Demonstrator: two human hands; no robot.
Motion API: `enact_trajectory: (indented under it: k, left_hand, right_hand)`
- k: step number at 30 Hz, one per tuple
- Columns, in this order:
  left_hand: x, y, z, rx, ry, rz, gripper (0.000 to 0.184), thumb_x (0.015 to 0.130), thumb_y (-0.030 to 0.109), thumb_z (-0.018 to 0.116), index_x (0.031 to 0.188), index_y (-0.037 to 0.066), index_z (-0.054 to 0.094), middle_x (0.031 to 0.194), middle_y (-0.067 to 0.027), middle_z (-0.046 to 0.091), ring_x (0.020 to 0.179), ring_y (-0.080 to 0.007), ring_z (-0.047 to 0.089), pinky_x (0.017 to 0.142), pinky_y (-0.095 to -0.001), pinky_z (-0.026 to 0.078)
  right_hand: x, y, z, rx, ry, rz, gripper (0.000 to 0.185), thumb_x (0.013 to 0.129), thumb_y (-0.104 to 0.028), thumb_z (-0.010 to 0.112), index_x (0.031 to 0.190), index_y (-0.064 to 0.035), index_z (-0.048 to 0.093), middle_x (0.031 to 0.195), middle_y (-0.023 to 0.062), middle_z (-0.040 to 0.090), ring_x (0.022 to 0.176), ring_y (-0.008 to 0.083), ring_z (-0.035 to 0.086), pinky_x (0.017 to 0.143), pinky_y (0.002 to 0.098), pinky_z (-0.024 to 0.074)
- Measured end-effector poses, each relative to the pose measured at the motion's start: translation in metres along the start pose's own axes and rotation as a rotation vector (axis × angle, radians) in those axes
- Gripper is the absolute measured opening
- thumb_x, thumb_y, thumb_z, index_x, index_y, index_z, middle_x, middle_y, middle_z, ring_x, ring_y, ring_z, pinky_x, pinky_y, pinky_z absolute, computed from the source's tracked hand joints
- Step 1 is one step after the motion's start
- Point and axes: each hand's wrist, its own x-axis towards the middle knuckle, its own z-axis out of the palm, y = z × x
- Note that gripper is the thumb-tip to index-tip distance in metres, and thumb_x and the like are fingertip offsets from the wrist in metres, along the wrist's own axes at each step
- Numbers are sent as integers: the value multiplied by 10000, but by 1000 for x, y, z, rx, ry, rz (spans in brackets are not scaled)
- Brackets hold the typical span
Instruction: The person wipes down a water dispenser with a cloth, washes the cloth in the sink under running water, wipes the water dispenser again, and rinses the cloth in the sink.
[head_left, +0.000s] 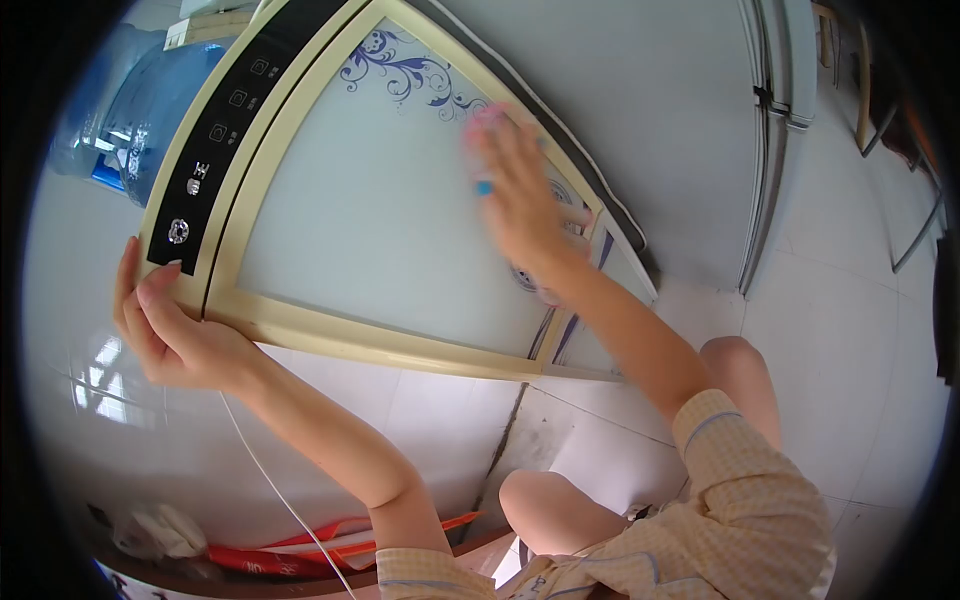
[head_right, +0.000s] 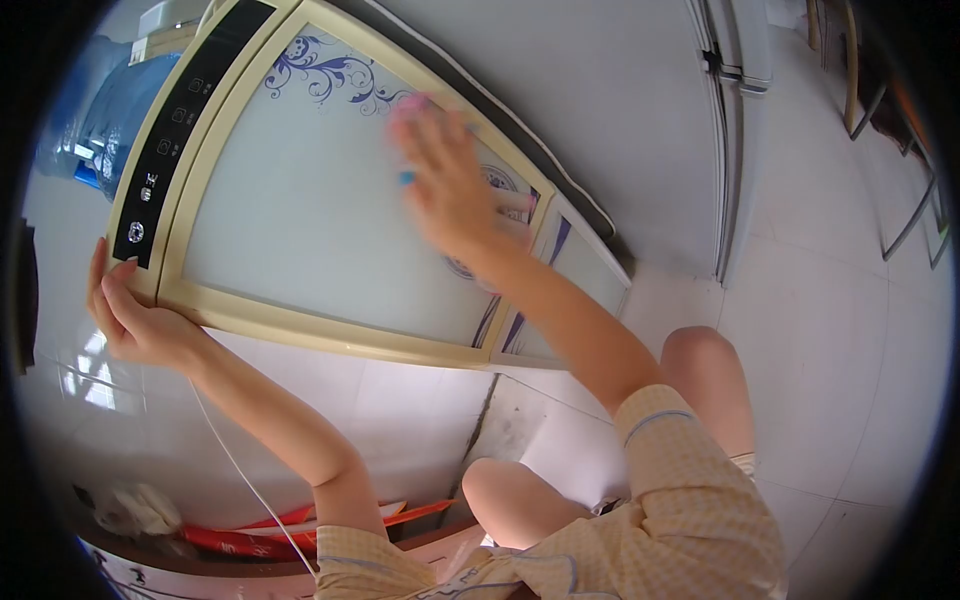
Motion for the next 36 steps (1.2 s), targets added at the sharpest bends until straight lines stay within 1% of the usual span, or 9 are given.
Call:
enact_trajectory:
  k: [5, 8, 14, 19, 22, 25, 29, 33, 36]
  left_hand:
    - [-1, 3, 2, 2, 23, 42, 307, 803, 159, 396, 591, 8, 559, 981, -69, 590, 788, -134, 518, 631, -243, 415]
    - [-2, 5, 2, -6, 25, 27, 298, 812, 153, 389, 635, -3, 572, 985, -67, 589, 749, -132, 515, 615, -235, 407]
    - [1, -10, -2, -19, 23, -2, 276, 826, 135, 379, 769, -21, 599, 926, -56, 604, 635, -104, 475, 555, -211, 388]
    - [-1, -1, 6, -70, 70, 35, 288, 836, 140, 385, 774, -38, 603, 921, -52, 614, 512, -50, 412, 417, -174, 301]
    - [-3, 0, 2, 4, 62, 11, 284, 828, 139, 388, 715, -25, 591, 909, -41, 628, 402, -27, 296, 359, -176, 205]
    - [-2, -5, 3, -27, 63, 26, 285, 830, 124, 391, 705, -34, 592, 906, -41, 631, 418, -29, 319, 362, -168, 218]
    - [-6, -1, 9, -76, 87, 23, 309, 801, 121, 351, 668, -55, 567, 934, -97, 614, 494, -78, 430, 401, -170, 325]
    - [-1, -9, 1, 27, 43, 47, 312, 800, 122, 352, 692, -62, 579, 930, -97, 614, 487, -72, 424, 401, -175, 332]
    - [-3, -8, 2, -17, 37, -19, 301, 794, 113, 364, 710, -71, 587, 932, -92, 613, 478, -60, 405, 402, -176, 315]
  right_hand:
    - [27, -134, -6, 180, -132, -289, 639, 652, -214, 557, 1255, -127, 363, 1303, 110, 311, 1190, 398, 269, 932, 508, 266]
    - [27, -155, -2, 234, 12, -242, 554, 672, -224, 522, 1207, -126, 421, 1245, 93, 385, 1176, 349, 302, 953, 466, 241]
    - [30, -128, -6, 223, -6, -273, 537, 677, -227, 529, 1201, -151, 432, 1238, 90, 389, 1172, 354, 296, 932, 532, 229]
    - [28, -87, -7, 121, -15, -12, 617, 699, -232, 530, 1280, -175, 330, 1329, 114, 274, 1218, 425, 181, 900, 645, 149]
    - [13, -20, -7, -95, -44, 205, 630, 745, -155, 496, 1310, -90, 226, 1346, 154, 225, 1223, 441, 156, 932, 611, 151]
    - [-54, 62, -6, -212, -19, 481, 600, 765, -159, 439, 1320, -122, 216, 1349, 152, 228, 1211, 455, 175, 924, 619, 152]
    - [-82, 72, -16, -145, -72, 667, 574, 796, -155, 369, 1336, -119, 176, 1360, 160, 201, 1225, 449, 147, 944, 602, 124]
    - [-74, 59, -8, -52, 45, 574, 556, 800, -150, 365, 1320, -58, 191, 1354, 180, 197, 1221, 449, 154, 982, 531, 150]
    - [-58, 12, 0, -44, -16, 326, 625, 718, -156, 498, 1290, -50, 269, 1321, 189, 245, 1202, 437, 207, 989, 510, 171]
